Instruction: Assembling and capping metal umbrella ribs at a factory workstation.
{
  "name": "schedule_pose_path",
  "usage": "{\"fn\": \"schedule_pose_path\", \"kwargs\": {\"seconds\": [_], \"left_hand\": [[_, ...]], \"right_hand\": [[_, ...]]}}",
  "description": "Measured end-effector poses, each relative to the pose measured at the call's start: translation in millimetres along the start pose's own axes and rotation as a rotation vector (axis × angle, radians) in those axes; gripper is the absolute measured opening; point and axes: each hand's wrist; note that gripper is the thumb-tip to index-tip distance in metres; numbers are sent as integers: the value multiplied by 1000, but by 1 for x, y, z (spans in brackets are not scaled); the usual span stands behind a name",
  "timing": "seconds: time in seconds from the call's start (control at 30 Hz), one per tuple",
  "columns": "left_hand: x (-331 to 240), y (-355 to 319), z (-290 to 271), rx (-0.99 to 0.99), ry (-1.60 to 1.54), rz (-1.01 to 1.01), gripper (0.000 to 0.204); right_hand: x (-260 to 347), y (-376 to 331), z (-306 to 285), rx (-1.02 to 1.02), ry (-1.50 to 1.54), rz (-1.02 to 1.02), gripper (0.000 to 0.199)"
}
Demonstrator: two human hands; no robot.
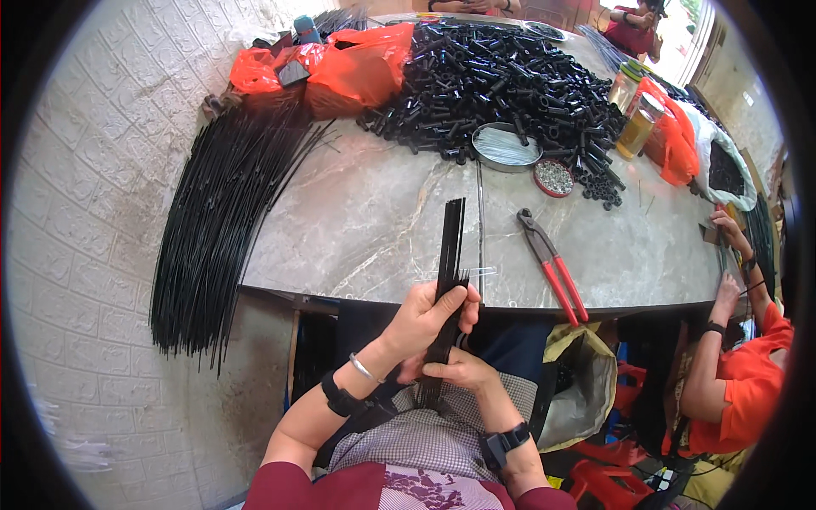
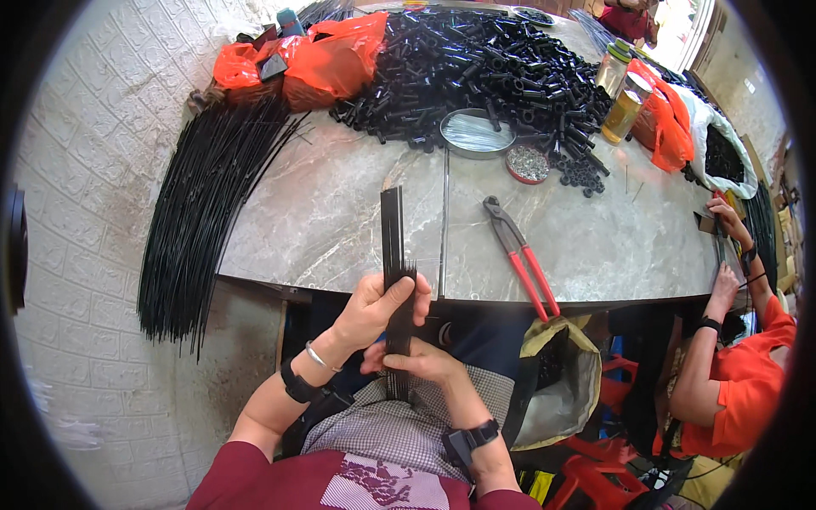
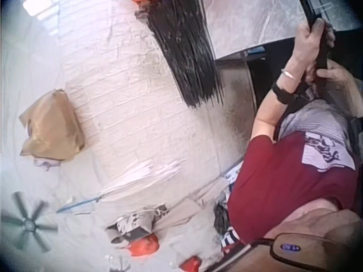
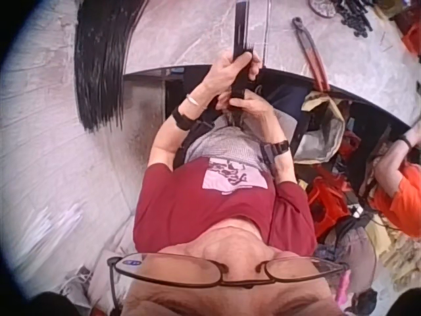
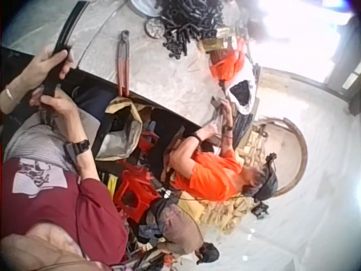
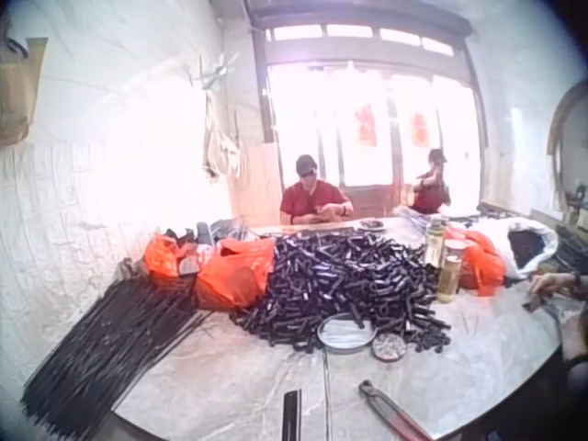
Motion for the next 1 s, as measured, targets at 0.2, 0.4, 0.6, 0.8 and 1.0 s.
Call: {"fn": "schedule_pose_path", "kwargs": {"seconds": [0.2, 0.4, 0.6, 0.8, 1.0], "left_hand": [[2, -1, 3, -99, 61, 83, 27], [5, -1, 17, -37, 88, 52, 23], [12, -5, 0, -20, 17, 161, 62], [4, -19, 2, -117, -108, 14, 36], [-6, -25, 16, -88, -147, 12, 23]], "right_hand": [[109, -28, 67, -723, -1451, 413, 28], [179, 39, 70, -955, -1526, -274, 50], [185, 70, 78, -585, -677, -369, 45], [181, 37, 109, -254, 44, -393, 33], [175, 36, 103, -625, -1764, -239, 31]]}}
Point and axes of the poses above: each hand's wrist, its own y-axis towards the middle knuckle, its own z-axis out of the palm, x = y × z, and after that the axes turned 9 degrees about x, right-handed
